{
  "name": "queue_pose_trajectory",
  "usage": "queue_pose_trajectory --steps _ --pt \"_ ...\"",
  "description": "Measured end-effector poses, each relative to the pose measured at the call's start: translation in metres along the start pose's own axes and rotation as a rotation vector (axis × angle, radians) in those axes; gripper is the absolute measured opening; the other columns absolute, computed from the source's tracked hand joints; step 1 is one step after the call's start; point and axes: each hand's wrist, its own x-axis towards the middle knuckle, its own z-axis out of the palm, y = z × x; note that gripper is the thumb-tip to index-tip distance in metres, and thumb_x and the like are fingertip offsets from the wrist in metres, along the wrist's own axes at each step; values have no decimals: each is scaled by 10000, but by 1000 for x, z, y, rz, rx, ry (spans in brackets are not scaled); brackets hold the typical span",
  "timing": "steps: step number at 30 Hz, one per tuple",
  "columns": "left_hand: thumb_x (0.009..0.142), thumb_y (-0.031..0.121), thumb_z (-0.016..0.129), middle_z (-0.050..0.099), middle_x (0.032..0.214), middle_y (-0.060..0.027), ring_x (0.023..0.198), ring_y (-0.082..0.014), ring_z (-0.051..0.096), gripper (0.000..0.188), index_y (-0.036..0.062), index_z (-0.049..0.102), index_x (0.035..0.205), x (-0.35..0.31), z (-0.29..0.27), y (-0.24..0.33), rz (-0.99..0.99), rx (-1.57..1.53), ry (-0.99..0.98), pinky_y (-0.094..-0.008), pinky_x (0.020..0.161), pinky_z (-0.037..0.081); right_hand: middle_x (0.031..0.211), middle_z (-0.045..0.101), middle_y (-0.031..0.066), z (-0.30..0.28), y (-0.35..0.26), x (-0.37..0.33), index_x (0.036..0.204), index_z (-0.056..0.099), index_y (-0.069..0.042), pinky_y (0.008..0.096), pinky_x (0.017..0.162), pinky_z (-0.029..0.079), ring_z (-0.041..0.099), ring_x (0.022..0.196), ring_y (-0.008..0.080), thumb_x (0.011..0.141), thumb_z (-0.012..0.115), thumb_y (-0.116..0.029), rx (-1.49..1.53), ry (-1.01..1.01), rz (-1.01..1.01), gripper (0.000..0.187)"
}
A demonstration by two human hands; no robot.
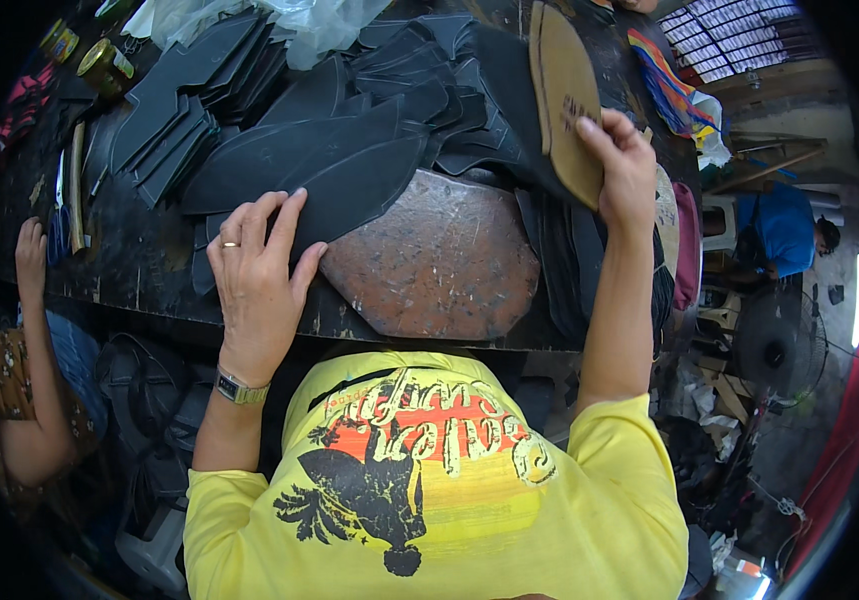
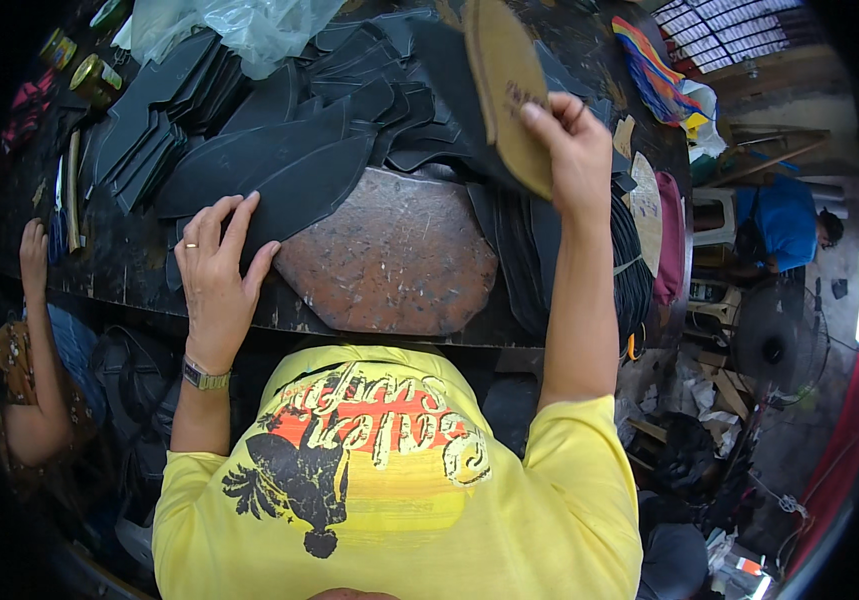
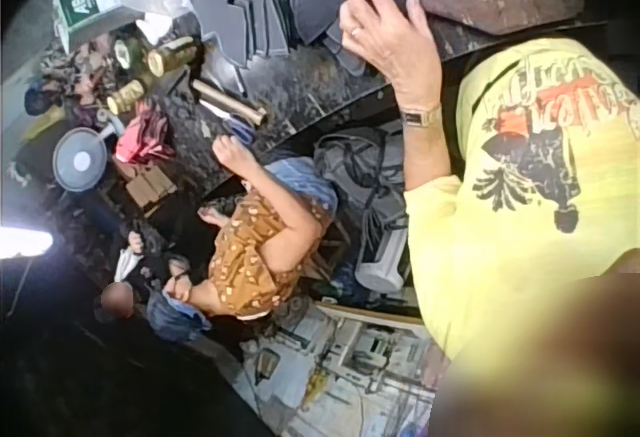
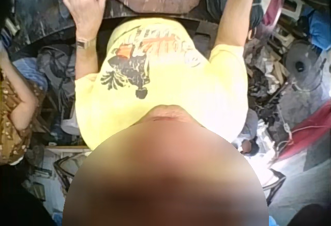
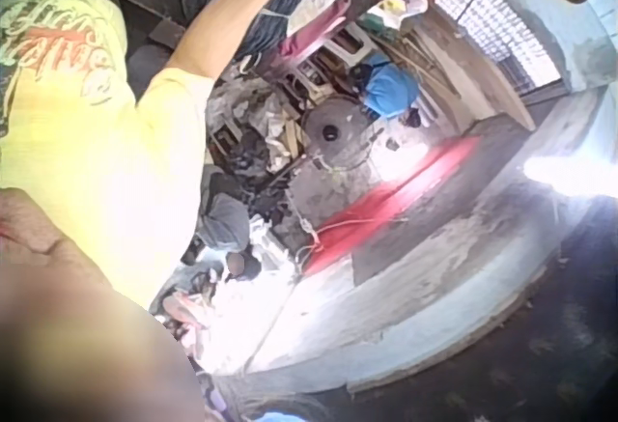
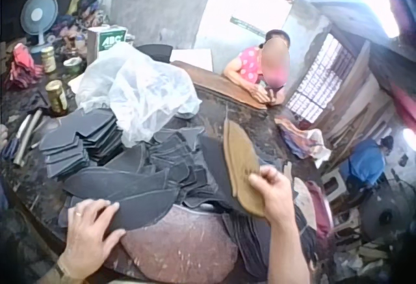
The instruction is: The person repeatedly places a cardboard template on a stack of black rubber shoe parts, traces the outline with a pencil, then removes the template and sets the marked part aside. This cycle repeats throughout the clip.
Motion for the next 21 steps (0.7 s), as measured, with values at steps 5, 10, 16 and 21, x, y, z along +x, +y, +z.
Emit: queue_pose_trajectory --steps 5,10,16,21 --pt "791 177 870 559 1224 -110 1163 -302 528 735 83 574 1457 8 0 -5 -110 -83 -51 -436 994 426 969 700 -17 6 21 40 1079 741 33 217 784 479 583 852 37 1032 692 -209 -397 341 -131 251" --pt "760 85 864 558 1181 -116 1120 -333 555 555 70 628 1262 21 -6 -7 -102 -152 -79 -436 968 452 1041 731 36 17 14 -11 1188 713 43 232 853 502 638 918 76 1022 692 -123 -26 76 -117 236" --pt "819 14 772 653 948 -104 848 -335 696 344 88 677 1141 24 -10 18 196 -533 -212 -410 737 564 1182 728 81 14 0 -75 1307 655 36 252 951 529 687 1054 115 1005 677 -16 239 67 -57 307" --pt "885 162 758 685 979 -107 874 -356 688 412 117 663 1284 48 8 33 325 -486 -559 -455 759 544 1191 731 74 22 7 -93 1348 656 13 264 977 528 688 1074 125 1011 664 -14 339 22 -6 338"
